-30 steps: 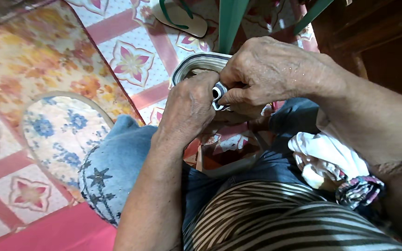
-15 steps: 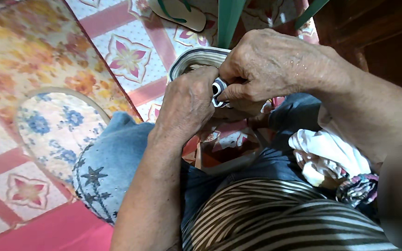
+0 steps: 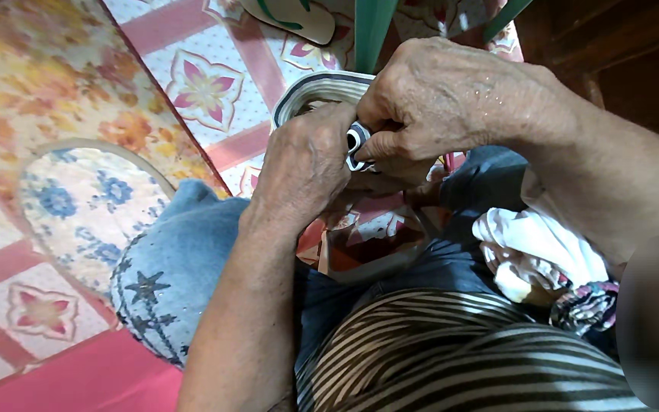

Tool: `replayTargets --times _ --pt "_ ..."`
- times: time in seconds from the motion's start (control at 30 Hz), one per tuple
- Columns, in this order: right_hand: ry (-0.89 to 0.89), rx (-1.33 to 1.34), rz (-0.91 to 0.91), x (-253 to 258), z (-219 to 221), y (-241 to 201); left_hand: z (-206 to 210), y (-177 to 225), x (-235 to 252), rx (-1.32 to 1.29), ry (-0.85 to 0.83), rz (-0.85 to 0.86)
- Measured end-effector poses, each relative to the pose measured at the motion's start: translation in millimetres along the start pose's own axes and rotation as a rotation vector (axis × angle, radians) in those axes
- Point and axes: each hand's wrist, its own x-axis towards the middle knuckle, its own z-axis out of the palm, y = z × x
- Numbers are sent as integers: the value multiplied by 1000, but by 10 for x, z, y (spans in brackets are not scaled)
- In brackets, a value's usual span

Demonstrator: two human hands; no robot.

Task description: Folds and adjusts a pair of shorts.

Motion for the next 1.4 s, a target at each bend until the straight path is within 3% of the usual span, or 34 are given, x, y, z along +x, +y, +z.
replayTargets --times 1.4 --pt "-21 -22 -17 4 9 18 19 10 -3 22 -14 15"
